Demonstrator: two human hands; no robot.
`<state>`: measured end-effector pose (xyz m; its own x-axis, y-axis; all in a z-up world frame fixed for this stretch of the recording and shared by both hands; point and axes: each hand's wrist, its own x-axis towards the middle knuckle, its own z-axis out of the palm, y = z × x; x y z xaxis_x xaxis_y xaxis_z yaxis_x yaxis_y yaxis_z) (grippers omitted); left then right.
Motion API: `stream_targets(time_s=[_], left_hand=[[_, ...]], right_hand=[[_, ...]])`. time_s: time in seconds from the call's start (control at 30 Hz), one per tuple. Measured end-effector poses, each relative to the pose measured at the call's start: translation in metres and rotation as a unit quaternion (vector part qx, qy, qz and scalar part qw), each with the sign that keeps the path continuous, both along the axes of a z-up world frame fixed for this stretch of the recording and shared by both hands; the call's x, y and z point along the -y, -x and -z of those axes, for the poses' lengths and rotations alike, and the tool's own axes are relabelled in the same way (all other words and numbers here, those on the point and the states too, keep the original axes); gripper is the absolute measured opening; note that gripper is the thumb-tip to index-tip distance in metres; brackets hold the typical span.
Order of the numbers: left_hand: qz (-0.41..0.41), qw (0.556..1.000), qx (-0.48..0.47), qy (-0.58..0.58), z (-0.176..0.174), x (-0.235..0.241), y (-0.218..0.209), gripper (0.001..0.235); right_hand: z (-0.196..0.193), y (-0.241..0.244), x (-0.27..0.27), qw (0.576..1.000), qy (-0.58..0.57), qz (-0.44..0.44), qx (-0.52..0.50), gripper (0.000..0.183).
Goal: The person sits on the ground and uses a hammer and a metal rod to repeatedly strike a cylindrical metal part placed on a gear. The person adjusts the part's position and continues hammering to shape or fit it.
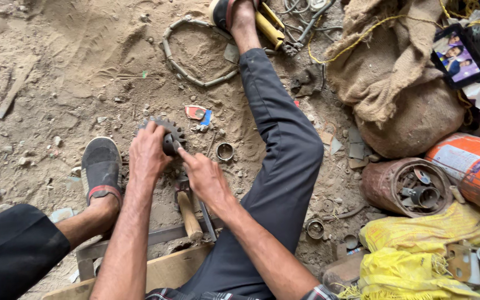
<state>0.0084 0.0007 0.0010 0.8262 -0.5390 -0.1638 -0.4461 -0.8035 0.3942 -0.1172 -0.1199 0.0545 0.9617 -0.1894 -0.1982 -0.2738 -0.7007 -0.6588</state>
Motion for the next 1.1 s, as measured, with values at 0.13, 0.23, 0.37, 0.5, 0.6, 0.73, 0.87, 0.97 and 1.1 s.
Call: stream_targets(time_s=[0.13, 0.23, 0.37, 0.5, 0.6, 0.73, 0.87, 0.97, 1.1], left_hand=[[0.016, 0.998, 0.049, 0.028, -0.009, -0.005, 0.003, 0.044], [0.015, 0.999, 0.037, 0.023, -0.013, 0.000, 0.008, 0.045], [0.023, 0.999, 0.034, -0.002, -0.014, -0.002, 0.007, 0.046], [0.011, 0.999, 0.000, 0.037, -0.010, -0.002, 0.007, 0.045], [0.001, 0.997, -0.032, 0.071, -0.008, -0.002, 0.004, 0.049], [-0.026, 0.992, -0.055, 0.114, -0.010, 0.000, 0.001, 0.056], [-0.035, 0.988, -0.103, 0.108, -0.014, -0.002, -0.007, 0.058], [-0.042, 0.981, -0.145, 0.122, -0.016, -0.005, -0.019, 0.059], [-0.056, 0.967, -0.210, 0.135, -0.014, -0.007, -0.026, 0.061]], right_hand=[[-0.015, -0.001, 0.003, 1.000, -0.012, -0.008, 0.014, 0.040], [-0.026, 0.000, 0.010, 0.996, -0.053, 0.029, -0.059, 0.036], [-0.031, -0.005, 0.016, 0.987, -0.101, 0.044, -0.114, 0.037], [-0.017, -0.003, 0.013, 0.998, -0.036, -0.002, -0.047, 0.041], [-0.004, -0.001, 0.009, 0.999, -0.003, -0.003, -0.040, 0.043], [0.007, 0.005, 0.003, 0.999, 0.034, -0.006, -0.032, 0.044], [0.015, 0.006, -0.001, 0.997, 0.074, -0.017, 0.020, 0.055], [0.020, 0.002, -0.003, 0.990, 0.115, -0.039, 0.069, 0.062], [0.024, -0.003, -0.001, 0.996, 0.079, -0.032, 0.040, 0.057]])
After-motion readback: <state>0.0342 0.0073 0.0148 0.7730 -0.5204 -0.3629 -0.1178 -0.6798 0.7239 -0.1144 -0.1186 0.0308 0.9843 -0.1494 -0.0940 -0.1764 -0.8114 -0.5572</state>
